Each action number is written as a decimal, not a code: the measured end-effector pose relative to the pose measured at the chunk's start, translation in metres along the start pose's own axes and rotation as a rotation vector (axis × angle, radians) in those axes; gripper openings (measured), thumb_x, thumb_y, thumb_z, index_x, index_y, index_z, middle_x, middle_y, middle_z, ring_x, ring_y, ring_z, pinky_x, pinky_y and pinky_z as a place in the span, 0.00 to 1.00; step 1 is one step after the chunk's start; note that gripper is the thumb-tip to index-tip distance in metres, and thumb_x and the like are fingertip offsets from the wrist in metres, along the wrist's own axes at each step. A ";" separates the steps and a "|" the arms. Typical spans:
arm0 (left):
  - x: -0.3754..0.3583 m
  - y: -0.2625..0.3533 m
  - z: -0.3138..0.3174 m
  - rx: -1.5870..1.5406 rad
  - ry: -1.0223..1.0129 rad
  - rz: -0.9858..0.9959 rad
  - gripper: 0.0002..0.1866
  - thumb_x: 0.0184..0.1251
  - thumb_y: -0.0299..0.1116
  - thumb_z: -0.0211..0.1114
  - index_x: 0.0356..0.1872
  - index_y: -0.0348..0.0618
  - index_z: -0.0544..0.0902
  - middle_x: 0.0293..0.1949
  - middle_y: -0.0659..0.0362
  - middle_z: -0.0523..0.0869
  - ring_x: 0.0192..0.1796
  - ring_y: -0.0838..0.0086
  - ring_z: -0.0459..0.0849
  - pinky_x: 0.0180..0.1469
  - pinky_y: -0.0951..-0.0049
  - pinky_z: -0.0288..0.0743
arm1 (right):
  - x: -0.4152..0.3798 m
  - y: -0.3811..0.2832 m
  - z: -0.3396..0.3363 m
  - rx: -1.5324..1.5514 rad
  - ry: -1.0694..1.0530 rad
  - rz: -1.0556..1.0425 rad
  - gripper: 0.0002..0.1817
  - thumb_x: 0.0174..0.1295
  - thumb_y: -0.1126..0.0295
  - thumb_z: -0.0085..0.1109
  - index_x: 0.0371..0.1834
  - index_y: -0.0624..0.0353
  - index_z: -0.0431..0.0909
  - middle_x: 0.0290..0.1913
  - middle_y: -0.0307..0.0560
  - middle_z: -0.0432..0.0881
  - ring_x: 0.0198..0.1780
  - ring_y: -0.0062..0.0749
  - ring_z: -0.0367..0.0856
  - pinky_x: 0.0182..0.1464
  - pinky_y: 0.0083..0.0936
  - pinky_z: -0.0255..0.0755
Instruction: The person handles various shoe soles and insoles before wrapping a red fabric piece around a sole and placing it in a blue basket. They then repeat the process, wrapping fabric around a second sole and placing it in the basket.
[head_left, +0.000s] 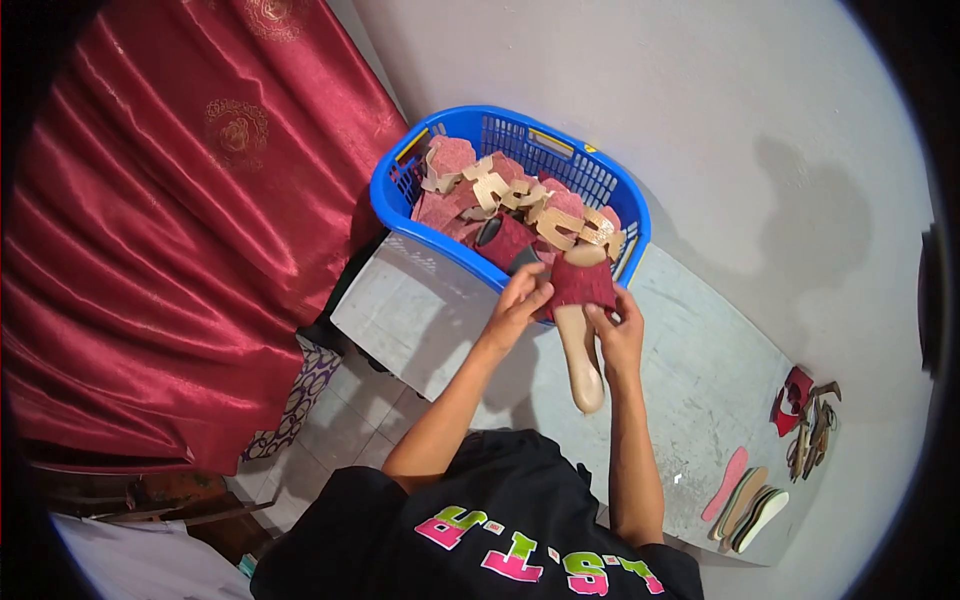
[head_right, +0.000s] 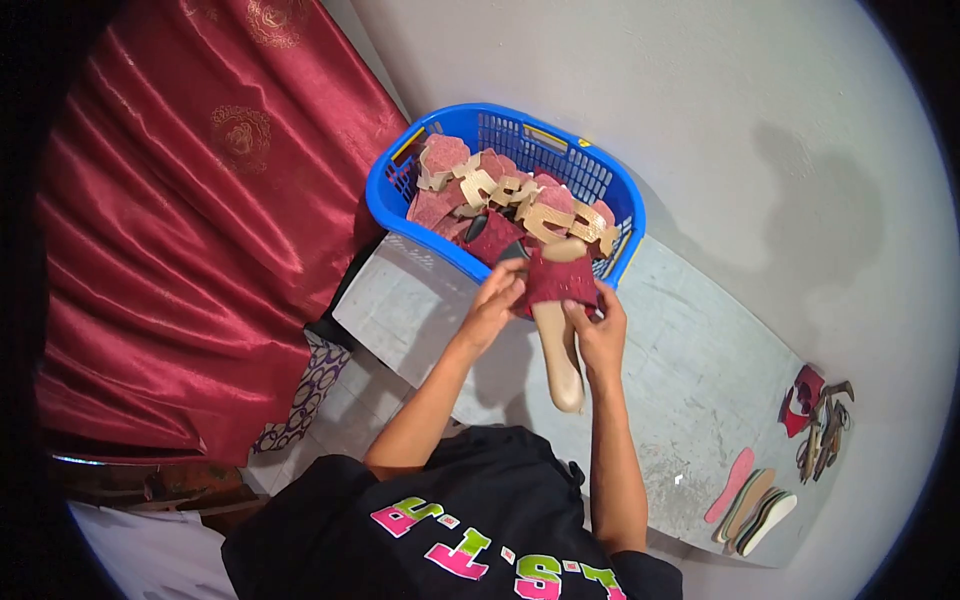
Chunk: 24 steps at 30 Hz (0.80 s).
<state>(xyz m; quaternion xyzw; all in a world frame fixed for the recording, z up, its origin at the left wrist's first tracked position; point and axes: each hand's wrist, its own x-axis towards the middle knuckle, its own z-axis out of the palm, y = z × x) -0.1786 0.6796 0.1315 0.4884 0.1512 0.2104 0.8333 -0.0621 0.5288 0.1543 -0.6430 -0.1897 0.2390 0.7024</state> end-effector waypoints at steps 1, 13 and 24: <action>0.007 0.013 -0.007 0.067 -0.012 0.096 0.34 0.67 0.35 0.70 0.72 0.43 0.66 0.60 0.57 0.79 0.60 0.72 0.80 0.59 0.68 0.78 | 0.011 -0.012 0.021 0.045 0.029 -0.007 0.31 0.59 0.80 0.69 0.67 0.63 0.70 0.54 0.51 0.83 0.50 0.30 0.84 0.53 0.26 0.78; 0.157 0.200 -0.163 0.316 0.183 0.351 0.28 0.58 0.10 0.62 0.62 0.34 0.78 0.59 0.51 0.81 0.58 0.70 0.84 0.60 0.73 0.78 | 0.220 -0.053 0.204 -0.102 -0.334 -0.176 0.34 0.63 0.64 0.71 0.70 0.66 0.67 0.53 0.57 0.85 0.52 0.35 0.85 0.54 0.30 0.78; 0.212 0.146 -0.274 0.565 0.328 0.371 0.30 0.58 0.09 0.61 0.64 0.42 0.79 0.66 0.54 0.79 0.71 0.64 0.73 0.70 0.69 0.70 | 0.297 -0.024 0.268 -0.660 -0.468 -0.175 0.26 0.64 0.66 0.67 0.64 0.59 0.71 0.40 0.54 0.87 0.40 0.36 0.86 0.43 0.31 0.77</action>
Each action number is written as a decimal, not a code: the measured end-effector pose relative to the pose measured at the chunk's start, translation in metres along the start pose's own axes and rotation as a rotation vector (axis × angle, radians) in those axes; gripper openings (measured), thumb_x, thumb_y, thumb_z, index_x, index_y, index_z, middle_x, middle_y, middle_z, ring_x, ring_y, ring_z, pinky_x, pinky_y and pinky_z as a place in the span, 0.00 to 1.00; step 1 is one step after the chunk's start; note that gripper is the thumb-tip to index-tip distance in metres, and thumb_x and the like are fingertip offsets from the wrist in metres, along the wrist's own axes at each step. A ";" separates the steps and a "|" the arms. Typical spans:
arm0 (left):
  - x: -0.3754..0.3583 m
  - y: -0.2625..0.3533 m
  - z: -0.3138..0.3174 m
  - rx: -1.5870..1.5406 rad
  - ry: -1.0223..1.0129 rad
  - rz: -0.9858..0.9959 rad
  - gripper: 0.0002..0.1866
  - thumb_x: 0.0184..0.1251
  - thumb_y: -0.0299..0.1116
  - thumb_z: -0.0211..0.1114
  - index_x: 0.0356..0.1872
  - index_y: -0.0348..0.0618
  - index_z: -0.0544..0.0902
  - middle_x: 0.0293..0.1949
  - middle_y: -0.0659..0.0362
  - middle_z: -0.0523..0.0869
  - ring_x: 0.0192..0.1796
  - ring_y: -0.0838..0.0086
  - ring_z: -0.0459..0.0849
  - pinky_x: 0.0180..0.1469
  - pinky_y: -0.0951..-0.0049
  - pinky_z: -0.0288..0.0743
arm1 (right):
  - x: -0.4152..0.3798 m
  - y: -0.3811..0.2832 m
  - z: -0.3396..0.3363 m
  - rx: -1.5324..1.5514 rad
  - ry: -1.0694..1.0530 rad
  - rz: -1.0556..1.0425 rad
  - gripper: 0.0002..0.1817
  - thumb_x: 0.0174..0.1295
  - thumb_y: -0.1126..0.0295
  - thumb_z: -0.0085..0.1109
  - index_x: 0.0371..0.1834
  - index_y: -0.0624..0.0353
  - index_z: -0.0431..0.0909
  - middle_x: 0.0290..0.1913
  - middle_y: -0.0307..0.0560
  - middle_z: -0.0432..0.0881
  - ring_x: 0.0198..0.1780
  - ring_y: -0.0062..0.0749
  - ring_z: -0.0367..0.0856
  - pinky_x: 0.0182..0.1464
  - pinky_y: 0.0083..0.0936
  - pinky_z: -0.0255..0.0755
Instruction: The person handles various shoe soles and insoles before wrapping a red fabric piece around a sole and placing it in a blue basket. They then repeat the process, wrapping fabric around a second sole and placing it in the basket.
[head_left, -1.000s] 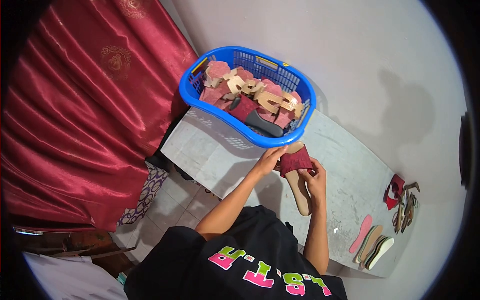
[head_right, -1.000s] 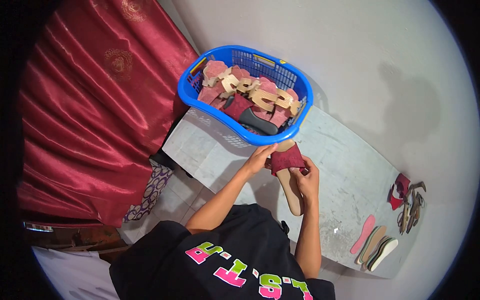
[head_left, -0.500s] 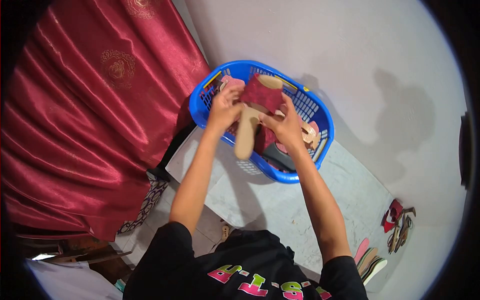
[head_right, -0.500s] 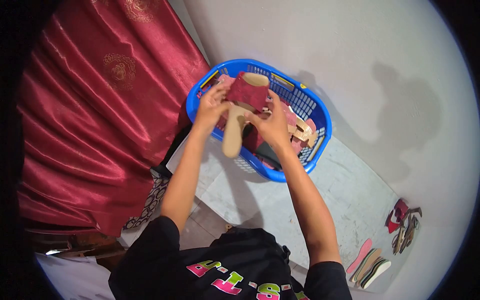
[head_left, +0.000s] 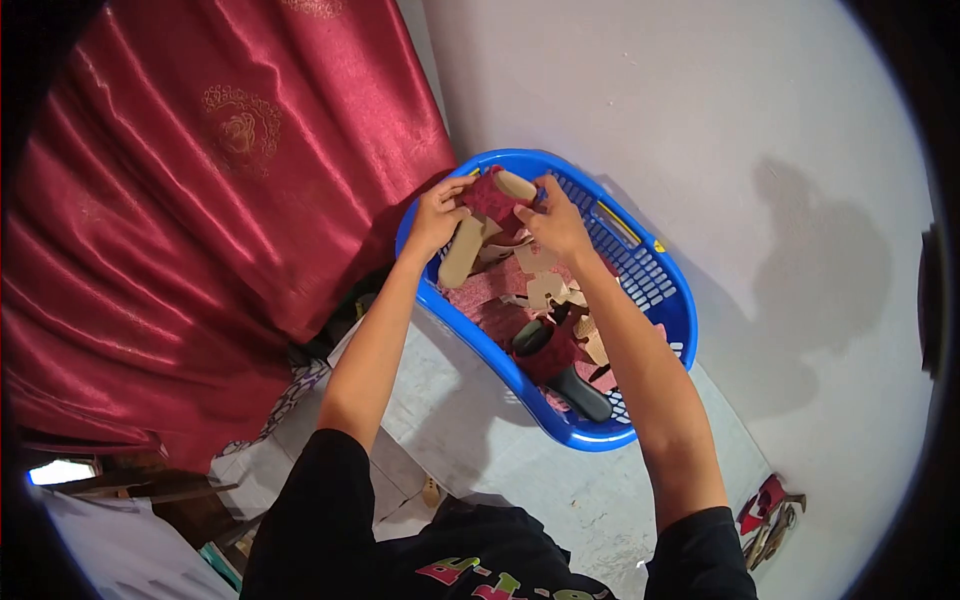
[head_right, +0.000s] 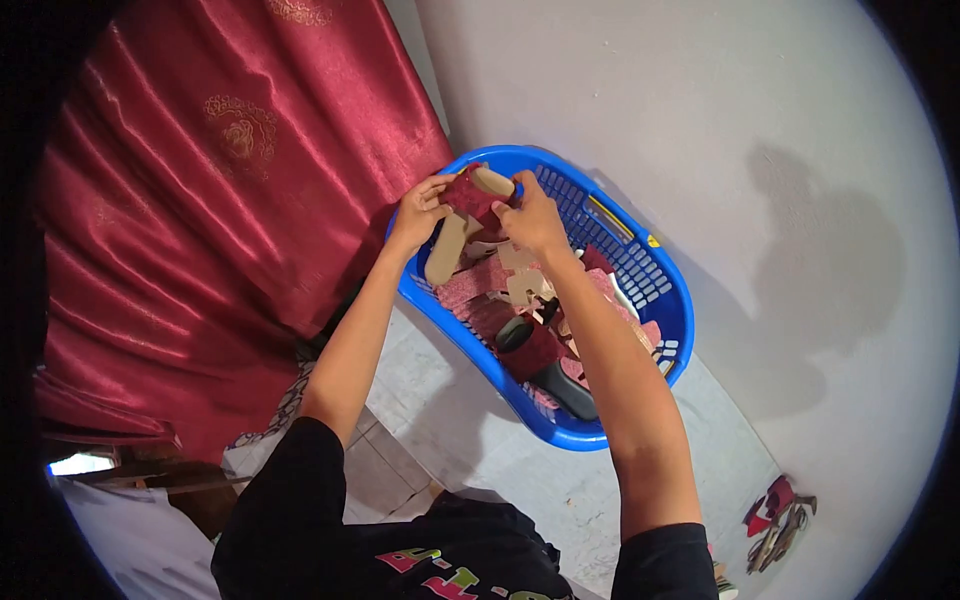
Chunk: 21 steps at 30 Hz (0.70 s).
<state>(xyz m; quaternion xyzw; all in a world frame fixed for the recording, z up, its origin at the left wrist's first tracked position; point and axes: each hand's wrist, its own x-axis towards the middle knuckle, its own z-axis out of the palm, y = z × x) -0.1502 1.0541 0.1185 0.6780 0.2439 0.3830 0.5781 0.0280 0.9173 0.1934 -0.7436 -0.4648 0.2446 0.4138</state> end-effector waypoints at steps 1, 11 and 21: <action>-0.001 -0.004 -0.002 0.006 -0.025 -0.035 0.30 0.57 0.08 0.59 0.63 0.41 0.79 0.66 0.58 0.79 0.72 0.66 0.72 0.71 0.68 0.69 | -0.006 -0.012 -0.005 0.072 -0.098 0.135 0.28 0.61 0.65 0.68 0.63 0.61 0.71 0.42 0.58 0.87 0.37 0.40 0.87 0.41 0.34 0.78; 0.001 -0.031 0.003 0.115 -0.086 -0.050 0.28 0.56 0.10 0.62 0.60 0.39 0.80 0.63 0.52 0.82 0.69 0.59 0.77 0.71 0.63 0.70 | 0.020 0.023 0.000 -0.309 -0.150 0.059 0.22 0.54 0.64 0.74 0.47 0.66 0.83 0.31 0.56 0.88 0.35 0.42 0.90 0.42 0.34 0.80; -0.001 -0.047 0.015 0.434 -0.030 0.019 0.29 0.60 0.17 0.65 0.65 0.46 0.80 0.62 0.54 0.82 0.66 0.63 0.79 0.69 0.67 0.70 | 0.016 0.024 0.002 -0.512 -0.170 0.188 0.25 0.57 0.52 0.69 0.55 0.52 0.84 0.50 0.55 0.88 0.57 0.54 0.85 0.61 0.51 0.75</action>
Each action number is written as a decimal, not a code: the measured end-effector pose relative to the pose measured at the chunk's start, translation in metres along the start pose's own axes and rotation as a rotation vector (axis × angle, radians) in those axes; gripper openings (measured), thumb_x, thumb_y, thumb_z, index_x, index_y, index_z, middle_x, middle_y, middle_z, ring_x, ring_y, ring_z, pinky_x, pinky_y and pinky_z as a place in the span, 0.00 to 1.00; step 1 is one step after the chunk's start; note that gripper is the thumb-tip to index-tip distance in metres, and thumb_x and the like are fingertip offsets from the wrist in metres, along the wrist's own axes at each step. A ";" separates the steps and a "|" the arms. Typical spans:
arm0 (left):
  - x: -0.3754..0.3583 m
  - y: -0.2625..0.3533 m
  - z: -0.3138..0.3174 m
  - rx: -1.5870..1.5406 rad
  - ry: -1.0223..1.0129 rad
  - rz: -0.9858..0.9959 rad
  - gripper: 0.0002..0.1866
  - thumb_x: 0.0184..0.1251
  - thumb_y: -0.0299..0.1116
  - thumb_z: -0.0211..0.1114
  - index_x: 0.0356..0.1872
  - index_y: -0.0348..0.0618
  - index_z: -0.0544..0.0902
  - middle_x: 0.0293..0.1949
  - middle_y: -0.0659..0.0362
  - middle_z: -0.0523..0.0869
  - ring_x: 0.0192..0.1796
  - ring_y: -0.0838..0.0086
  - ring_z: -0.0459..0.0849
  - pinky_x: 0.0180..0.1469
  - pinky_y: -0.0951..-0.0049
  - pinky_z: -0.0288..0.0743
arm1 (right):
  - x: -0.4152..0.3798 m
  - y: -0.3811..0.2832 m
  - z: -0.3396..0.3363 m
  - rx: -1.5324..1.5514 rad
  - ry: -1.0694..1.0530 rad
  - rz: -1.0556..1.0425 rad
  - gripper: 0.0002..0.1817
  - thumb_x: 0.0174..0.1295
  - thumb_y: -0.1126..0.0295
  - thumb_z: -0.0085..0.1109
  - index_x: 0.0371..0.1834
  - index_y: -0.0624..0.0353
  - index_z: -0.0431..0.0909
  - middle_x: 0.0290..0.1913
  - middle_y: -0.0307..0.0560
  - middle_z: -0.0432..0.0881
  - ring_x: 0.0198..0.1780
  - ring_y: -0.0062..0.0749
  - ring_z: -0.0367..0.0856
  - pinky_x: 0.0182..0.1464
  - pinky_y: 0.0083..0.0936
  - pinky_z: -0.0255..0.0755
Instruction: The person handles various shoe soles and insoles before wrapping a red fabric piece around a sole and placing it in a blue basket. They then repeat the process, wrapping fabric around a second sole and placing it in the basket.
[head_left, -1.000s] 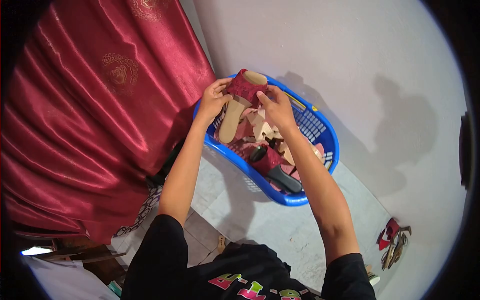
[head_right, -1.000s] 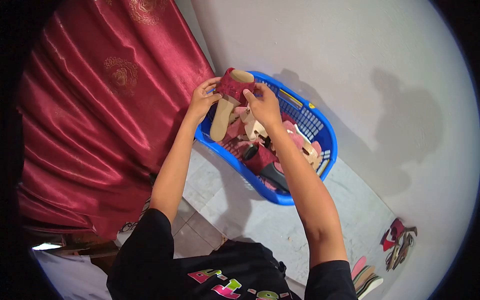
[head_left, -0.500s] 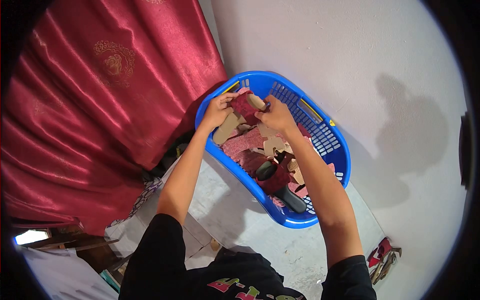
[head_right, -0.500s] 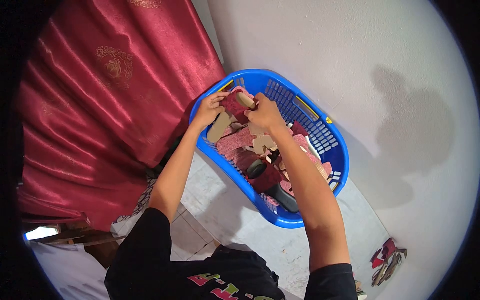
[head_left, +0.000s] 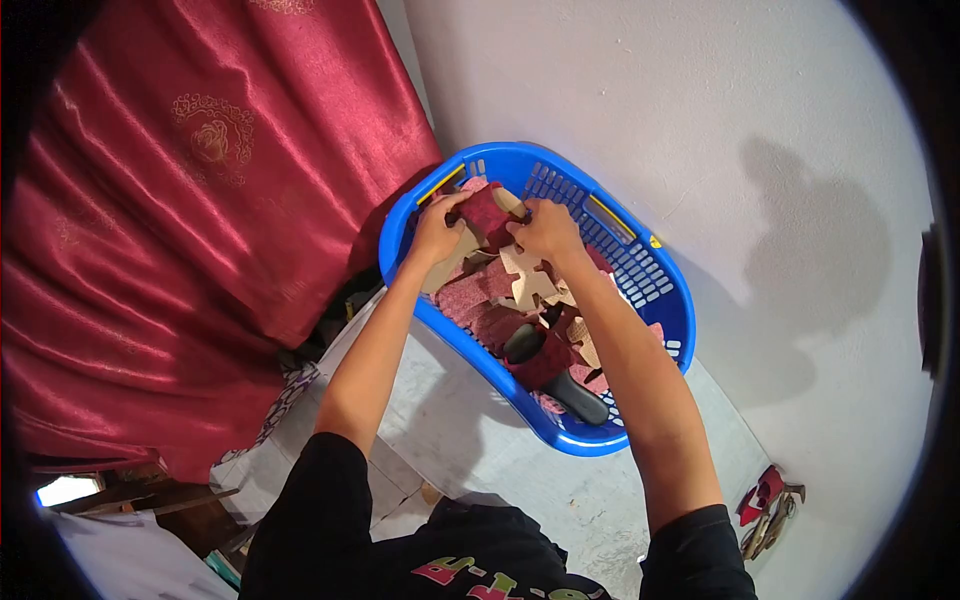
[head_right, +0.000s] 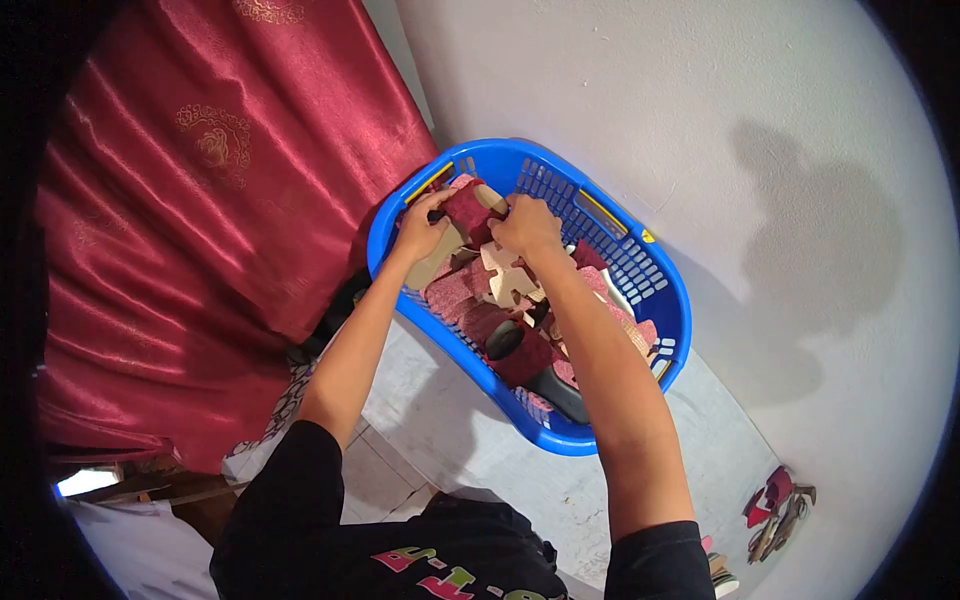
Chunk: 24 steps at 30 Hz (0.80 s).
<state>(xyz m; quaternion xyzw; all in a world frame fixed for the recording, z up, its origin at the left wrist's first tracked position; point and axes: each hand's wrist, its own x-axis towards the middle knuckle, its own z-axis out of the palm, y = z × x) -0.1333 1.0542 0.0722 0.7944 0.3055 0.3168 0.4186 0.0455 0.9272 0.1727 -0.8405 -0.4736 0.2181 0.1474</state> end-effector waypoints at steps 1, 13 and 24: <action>-0.001 0.002 0.001 0.112 0.051 0.047 0.29 0.60 0.17 0.66 0.64 0.48 0.81 0.61 0.54 0.82 0.63 0.63 0.81 0.67 0.68 0.72 | -0.001 -0.001 -0.001 -0.009 -0.004 -0.001 0.25 0.58 0.52 0.69 0.55 0.52 0.84 0.50 0.54 0.88 0.57 0.54 0.84 0.61 0.53 0.75; -0.014 0.020 -0.010 -0.073 0.087 -0.067 0.34 0.60 0.18 0.68 0.69 0.53 0.76 0.62 0.54 0.80 0.59 0.64 0.82 0.58 0.63 0.79 | -0.014 0.007 -0.001 0.115 0.142 -0.063 0.33 0.59 0.54 0.70 0.67 0.52 0.74 0.53 0.53 0.87 0.59 0.52 0.83 0.62 0.50 0.75; -0.074 0.100 0.018 0.025 0.426 0.141 0.19 0.63 0.26 0.69 0.56 0.39 0.84 0.57 0.49 0.83 0.61 0.57 0.81 0.64 0.60 0.73 | -0.088 0.006 0.006 0.229 0.724 -0.563 0.26 0.53 0.66 0.69 0.57 0.60 0.79 0.56 0.56 0.81 0.60 0.53 0.77 0.62 0.51 0.65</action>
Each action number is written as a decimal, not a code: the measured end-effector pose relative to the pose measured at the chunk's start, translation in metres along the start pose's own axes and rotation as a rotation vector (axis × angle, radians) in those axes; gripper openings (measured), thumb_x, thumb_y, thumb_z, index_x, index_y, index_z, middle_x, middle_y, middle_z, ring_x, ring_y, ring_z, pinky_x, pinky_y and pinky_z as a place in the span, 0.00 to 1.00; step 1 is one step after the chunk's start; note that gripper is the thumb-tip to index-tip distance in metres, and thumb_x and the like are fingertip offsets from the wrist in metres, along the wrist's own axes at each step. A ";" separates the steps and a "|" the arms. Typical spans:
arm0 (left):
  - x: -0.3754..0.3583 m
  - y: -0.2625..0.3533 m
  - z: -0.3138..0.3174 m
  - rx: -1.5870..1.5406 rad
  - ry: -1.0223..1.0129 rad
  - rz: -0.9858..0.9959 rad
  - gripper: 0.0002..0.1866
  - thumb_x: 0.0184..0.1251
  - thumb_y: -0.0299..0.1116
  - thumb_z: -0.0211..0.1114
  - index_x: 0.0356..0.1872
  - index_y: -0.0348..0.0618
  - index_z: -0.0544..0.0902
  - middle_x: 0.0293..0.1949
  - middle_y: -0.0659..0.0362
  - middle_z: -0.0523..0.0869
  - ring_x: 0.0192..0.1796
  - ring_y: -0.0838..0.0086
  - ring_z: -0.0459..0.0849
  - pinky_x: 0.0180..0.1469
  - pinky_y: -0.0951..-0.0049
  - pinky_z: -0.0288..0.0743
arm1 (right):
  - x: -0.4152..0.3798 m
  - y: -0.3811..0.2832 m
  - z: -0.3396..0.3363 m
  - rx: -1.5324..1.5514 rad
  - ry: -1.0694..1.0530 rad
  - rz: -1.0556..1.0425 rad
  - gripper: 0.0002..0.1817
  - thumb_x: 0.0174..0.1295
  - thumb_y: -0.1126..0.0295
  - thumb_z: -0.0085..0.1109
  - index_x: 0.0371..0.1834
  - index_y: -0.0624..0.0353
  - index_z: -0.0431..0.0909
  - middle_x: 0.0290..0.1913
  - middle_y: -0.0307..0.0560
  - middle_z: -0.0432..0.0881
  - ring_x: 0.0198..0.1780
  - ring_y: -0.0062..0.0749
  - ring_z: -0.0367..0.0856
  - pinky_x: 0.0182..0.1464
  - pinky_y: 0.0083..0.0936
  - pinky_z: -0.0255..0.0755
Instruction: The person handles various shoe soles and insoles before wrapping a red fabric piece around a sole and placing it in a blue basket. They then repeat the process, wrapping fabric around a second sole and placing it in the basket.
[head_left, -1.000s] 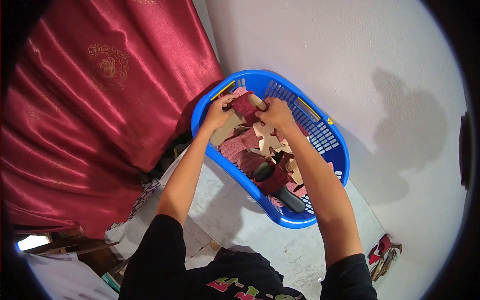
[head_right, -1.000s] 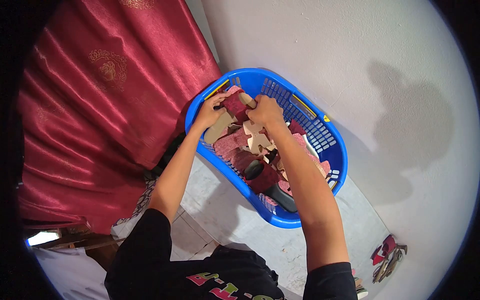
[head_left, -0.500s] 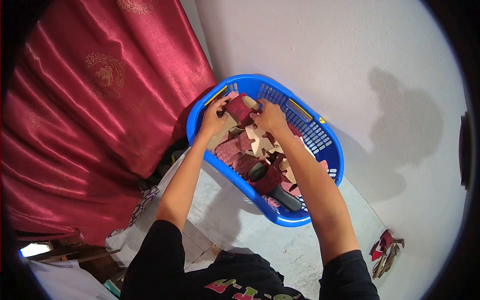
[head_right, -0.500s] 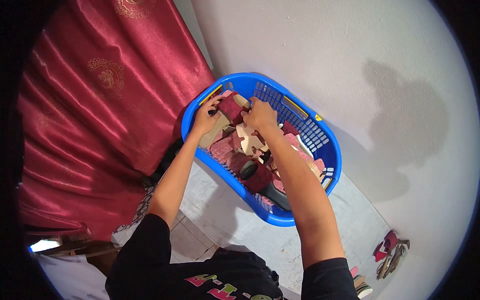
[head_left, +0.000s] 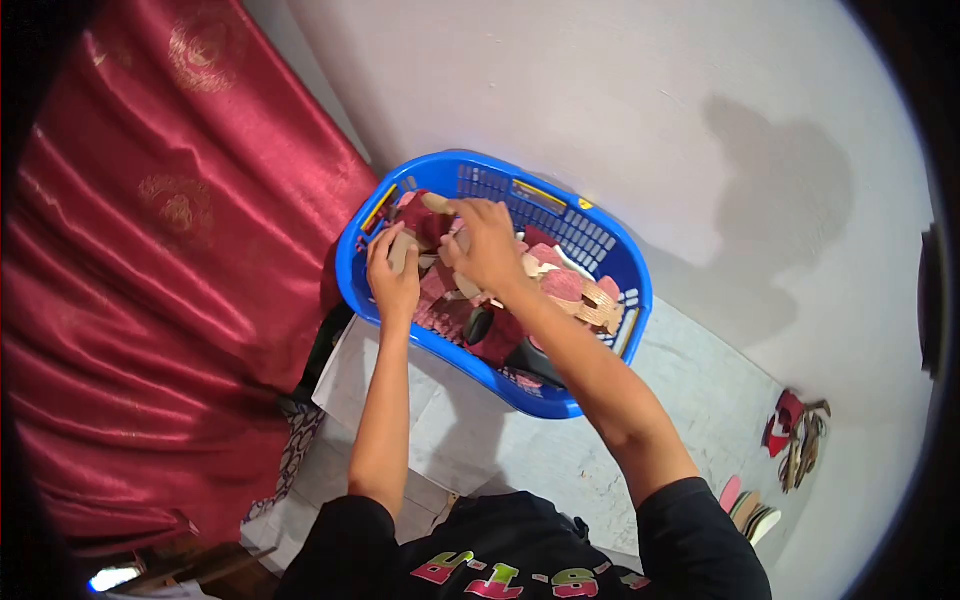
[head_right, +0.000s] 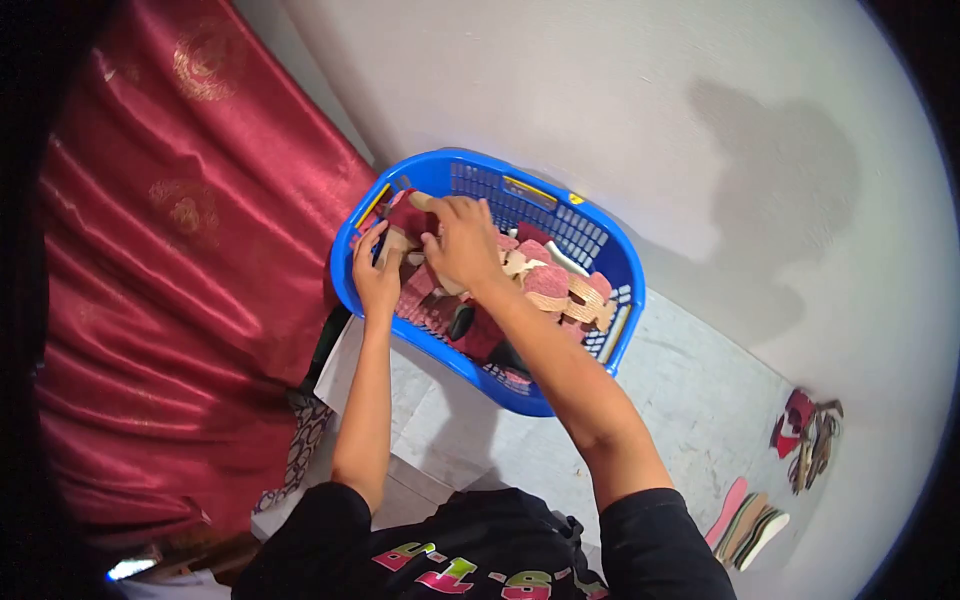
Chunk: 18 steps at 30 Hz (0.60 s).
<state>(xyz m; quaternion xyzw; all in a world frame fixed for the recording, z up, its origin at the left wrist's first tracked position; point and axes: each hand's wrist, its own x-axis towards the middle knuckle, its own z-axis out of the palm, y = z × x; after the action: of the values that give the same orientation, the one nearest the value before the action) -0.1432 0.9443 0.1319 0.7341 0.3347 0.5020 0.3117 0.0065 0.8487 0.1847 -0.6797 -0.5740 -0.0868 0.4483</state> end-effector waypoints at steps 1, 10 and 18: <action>-0.008 0.007 0.001 -0.018 -0.022 0.012 0.19 0.63 0.26 0.69 0.56 0.39 0.84 0.57 0.49 0.83 0.61 0.57 0.81 0.64 0.60 0.73 | -0.009 -0.004 -0.003 0.044 0.042 -0.035 0.24 0.54 0.66 0.68 0.56 0.60 0.79 0.55 0.56 0.81 0.59 0.54 0.76 0.60 0.51 0.65; -0.130 0.089 0.016 -0.147 -0.169 0.119 0.14 0.71 0.30 0.64 0.53 0.34 0.84 0.58 0.47 0.81 0.61 0.54 0.79 0.67 0.57 0.69 | -0.162 -0.034 -0.091 0.059 0.274 0.245 0.27 0.55 0.69 0.66 0.60 0.59 0.75 0.61 0.57 0.74 0.65 0.58 0.70 0.75 0.61 0.53; -0.269 0.189 0.025 -0.021 -0.443 0.334 0.11 0.65 0.29 0.65 0.47 0.42 0.86 0.60 0.48 0.78 0.66 0.52 0.75 0.77 0.41 0.49 | -0.334 -0.063 -0.186 -0.108 0.334 0.555 0.25 0.58 0.68 0.67 0.60 0.56 0.76 0.61 0.53 0.74 0.67 0.53 0.70 0.75 0.62 0.53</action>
<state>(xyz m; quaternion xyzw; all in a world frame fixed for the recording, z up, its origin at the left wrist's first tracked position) -0.1591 0.6149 0.1323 0.8676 0.1276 0.3773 0.2978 -0.0824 0.4780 0.1139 -0.8093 -0.2800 -0.1020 0.5062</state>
